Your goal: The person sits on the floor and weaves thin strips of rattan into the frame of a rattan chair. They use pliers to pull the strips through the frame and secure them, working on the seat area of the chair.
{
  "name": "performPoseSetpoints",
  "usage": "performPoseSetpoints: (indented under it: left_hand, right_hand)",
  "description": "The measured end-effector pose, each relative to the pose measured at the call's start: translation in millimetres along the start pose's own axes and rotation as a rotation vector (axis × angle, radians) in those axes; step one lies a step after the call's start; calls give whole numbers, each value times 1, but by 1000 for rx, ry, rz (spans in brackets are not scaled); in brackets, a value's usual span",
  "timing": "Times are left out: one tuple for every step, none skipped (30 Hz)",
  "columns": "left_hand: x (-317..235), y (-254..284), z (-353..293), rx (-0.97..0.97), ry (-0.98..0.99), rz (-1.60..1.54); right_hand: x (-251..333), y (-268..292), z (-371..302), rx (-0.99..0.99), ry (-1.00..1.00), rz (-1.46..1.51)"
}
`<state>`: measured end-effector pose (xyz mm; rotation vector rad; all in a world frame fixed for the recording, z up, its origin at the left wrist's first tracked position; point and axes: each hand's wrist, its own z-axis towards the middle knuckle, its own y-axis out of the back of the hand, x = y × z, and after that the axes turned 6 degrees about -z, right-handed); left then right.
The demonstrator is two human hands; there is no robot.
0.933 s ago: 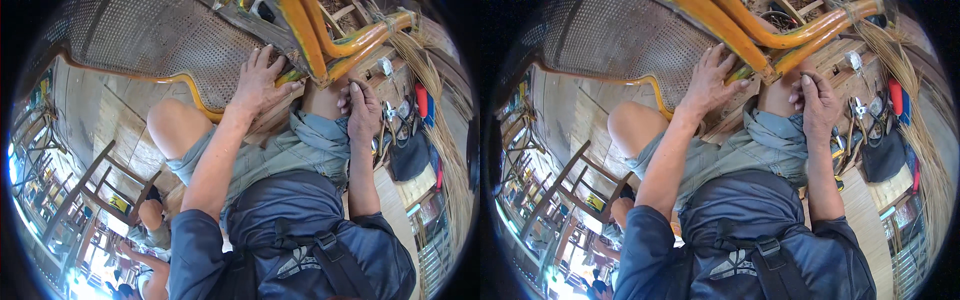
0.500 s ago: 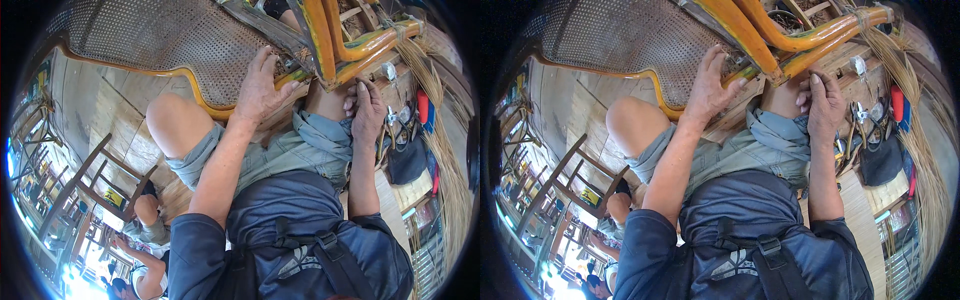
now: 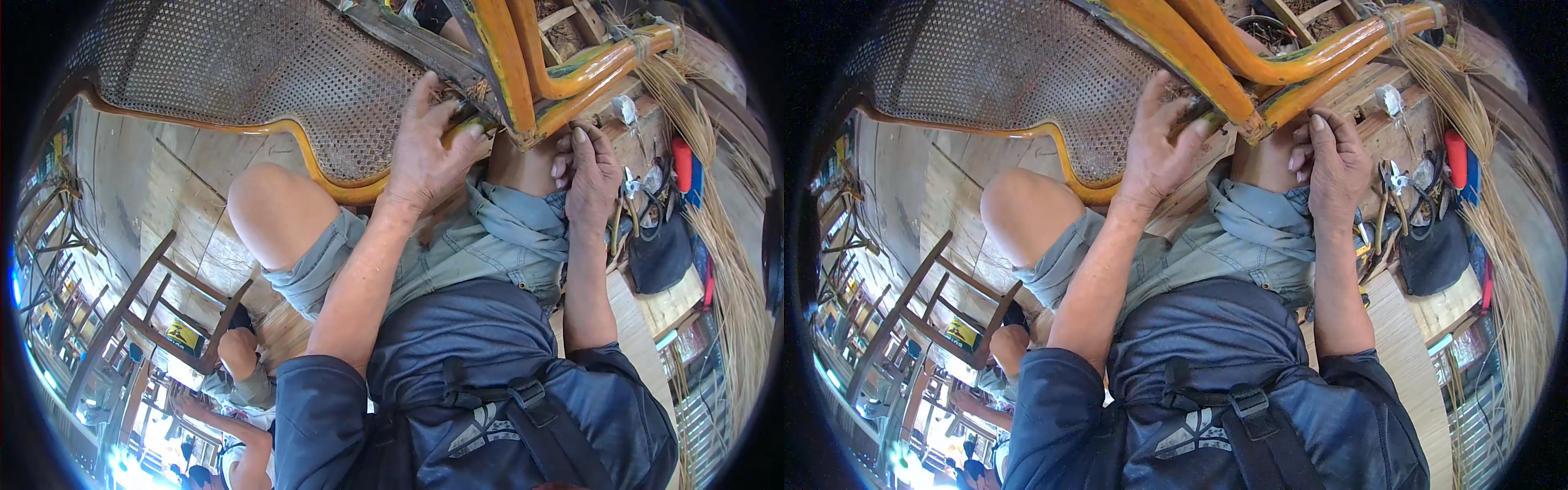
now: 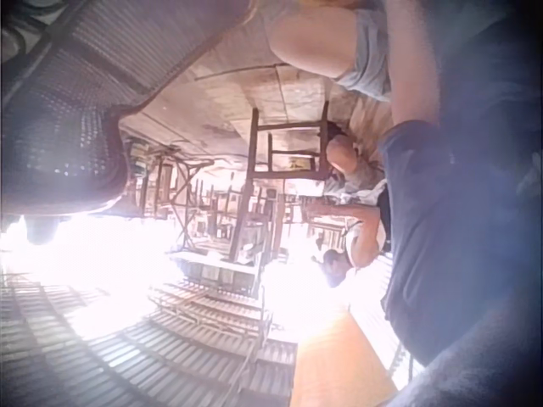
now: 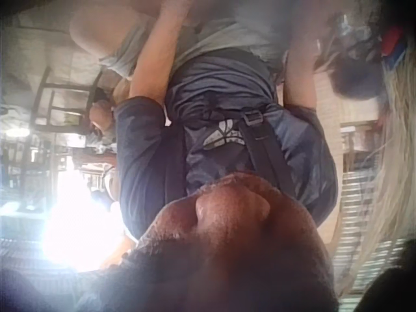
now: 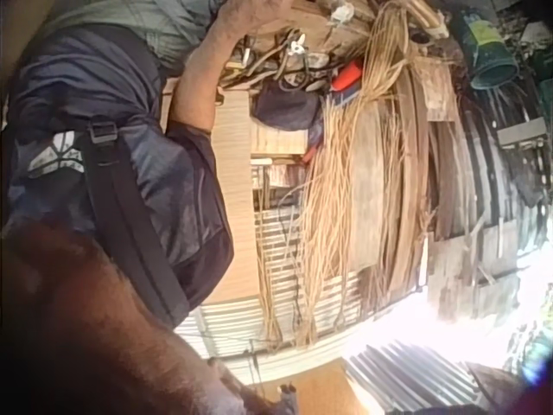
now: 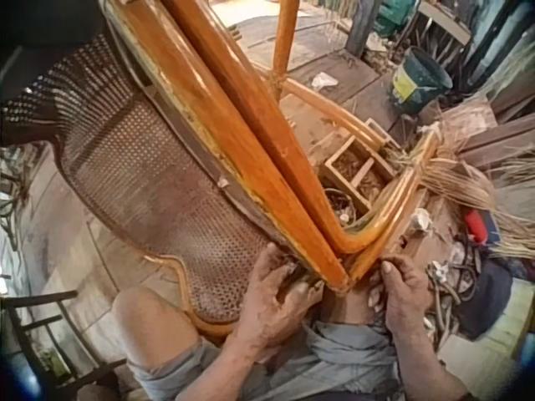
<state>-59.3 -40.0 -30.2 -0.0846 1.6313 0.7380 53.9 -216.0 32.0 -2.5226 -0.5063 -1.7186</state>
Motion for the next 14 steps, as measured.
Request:
performPoseSetpoints:
  left_hand:
    - [3, 1, 1, -112, 11, -57]
    - [3, 3, 0, -224, 22, -114]
    - [0, 5, -8, -298, 106, -256]
    - [-13, 9, -19, -372, 185, -398]
    - [-26, 12, -30, -442, 262, -543]
    - [-32, 13, -46, -388, 274, -529]
    - [-36, 18, -65, -345, 291, -506]
    - [-42, 22, -76, -232, 430, -439]
    - [-46, 25, -85, -114, 566, -369]
    - [-47, 27, -89, 8, 699, -293]
    - [-37, 22, -92, 131, 754, -103]
    - [-15, 11, -93, 257, 798, 93]
    - [10, -3, -94, 384, 830, 293]
    - [38, -16, -98, 450, 830, 303]
  right_hand:
    - [0, 1, 0, 4, -3, 11]
    - [-2, 3, 0, 15, -15, 50]
    - [-4, 7, 0, 27, -27, 89]
    - [-5, 11, 2, 38, -35, 129]
    - [-4, 14, 2, 42, -45, 172]
    - [-2, 18, 0, 37, -55, 214]
    - [0, 20, -2, 45, -71, 258]
    - [2, 24, -4, 26, -47, 253]
    - [3, 30, -6, 3, -23, 249]
    - [5, 37, -8, -24, 1, 245]
    - [5, 47, -8, -36, 32, 247]
    - [8, 53, -10, -59, 60, 222]
    - [12, 60, -13, -88, 89, 195]
    - [16, 68, -19, -122, 117, 162]
